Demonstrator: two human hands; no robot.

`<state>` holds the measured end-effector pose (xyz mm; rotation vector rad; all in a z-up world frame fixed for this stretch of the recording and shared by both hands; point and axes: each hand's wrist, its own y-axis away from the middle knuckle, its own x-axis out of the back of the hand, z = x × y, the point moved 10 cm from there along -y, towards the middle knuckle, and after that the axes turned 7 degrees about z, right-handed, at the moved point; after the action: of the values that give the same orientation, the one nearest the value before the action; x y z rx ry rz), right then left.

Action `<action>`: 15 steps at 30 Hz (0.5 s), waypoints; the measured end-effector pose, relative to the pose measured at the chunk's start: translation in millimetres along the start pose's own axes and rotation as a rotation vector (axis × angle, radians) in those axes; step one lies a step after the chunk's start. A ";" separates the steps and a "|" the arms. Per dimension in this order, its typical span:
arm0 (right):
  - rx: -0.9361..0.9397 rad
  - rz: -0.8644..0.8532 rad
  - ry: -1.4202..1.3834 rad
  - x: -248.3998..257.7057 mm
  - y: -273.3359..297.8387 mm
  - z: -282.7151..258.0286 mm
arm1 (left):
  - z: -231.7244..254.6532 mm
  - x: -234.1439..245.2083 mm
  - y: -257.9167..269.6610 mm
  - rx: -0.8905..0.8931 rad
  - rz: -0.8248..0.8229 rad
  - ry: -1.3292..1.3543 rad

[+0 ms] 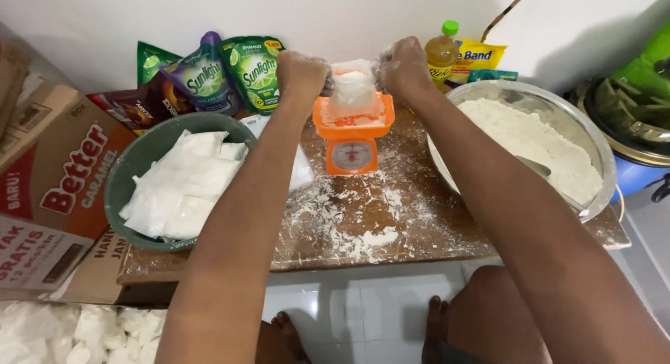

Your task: Measuring flour on a scale and putting it into small plastic bags.

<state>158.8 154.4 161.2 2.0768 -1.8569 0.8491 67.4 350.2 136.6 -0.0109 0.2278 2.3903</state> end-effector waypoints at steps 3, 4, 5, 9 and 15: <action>0.069 -0.016 0.056 -4.8 2.2 8.5 | -57.1 -19.8 -53.1 0.106 -0.053 0.252; 0.070 -0.015 0.059 -7.0 1.6 13.2 | -47.6 -15.1 -32.9 0.106 -0.055 0.254; 0.062 -0.031 0.034 -10.6 1.2 18.4 | -35.2 -7.9 -13.0 0.053 -0.038 0.110; 0.085 -0.070 -0.081 -9.7 14.7 9.8 | -9.9 10.5 29.1 -0.008 0.000 -0.134; 0.050 -0.044 -0.011 -12.2 9.0 18.0 | -5.0 19.6 40.9 -0.006 0.034 -0.182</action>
<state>154.5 153.5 138.1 2.1478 -1.8065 0.8843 25.2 332.9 136.9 0.2079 0.1363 2.4083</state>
